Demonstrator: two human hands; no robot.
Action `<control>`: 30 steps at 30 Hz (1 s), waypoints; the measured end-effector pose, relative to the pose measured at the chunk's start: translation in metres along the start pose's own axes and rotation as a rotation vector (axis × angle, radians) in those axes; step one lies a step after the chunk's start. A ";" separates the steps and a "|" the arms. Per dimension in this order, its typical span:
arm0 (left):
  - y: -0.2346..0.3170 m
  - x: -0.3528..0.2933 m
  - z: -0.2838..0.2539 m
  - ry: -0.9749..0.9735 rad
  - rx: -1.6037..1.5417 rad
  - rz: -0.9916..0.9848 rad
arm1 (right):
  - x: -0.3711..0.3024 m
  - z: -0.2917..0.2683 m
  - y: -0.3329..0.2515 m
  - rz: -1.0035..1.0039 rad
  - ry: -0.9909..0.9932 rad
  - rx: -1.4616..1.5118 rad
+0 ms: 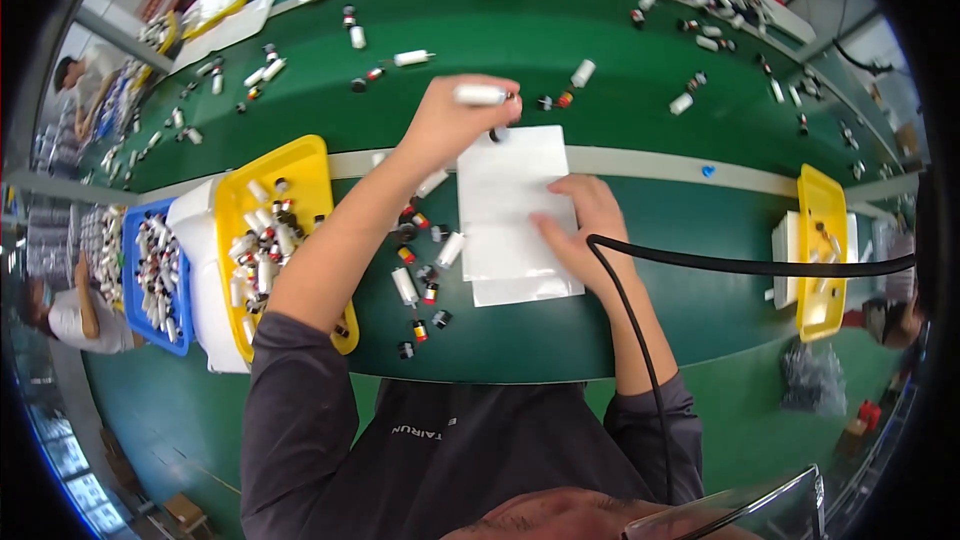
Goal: The person assembles small parts into plastic housings by picking them from bins with a vacuum pickup tool and inserting them into the housings.
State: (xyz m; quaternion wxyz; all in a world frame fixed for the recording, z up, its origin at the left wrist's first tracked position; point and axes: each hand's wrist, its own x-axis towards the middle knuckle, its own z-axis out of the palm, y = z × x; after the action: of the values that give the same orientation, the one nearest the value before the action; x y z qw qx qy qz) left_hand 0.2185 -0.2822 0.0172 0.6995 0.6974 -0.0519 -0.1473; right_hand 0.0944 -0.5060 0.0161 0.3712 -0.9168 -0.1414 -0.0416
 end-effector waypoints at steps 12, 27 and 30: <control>-0.022 0.039 -0.011 0.021 0.963 0.551 | -0.041 0.015 -0.005 -0.036 -0.292 -0.384; 0.085 -0.217 -0.225 0.325 -0.190 0.072 | 0.088 0.045 -0.079 -0.443 0.260 0.219; 0.092 -0.292 -0.343 0.554 0.001 -0.037 | 0.185 0.130 -0.069 -0.431 0.047 -0.038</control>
State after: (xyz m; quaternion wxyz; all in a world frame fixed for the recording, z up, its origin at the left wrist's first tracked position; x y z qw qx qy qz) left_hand 0.0481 0.1273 0.1397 0.6839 0.7122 0.1541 0.0362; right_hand 0.2476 -0.3266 0.0020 0.3395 -0.8709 -0.3248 -0.1440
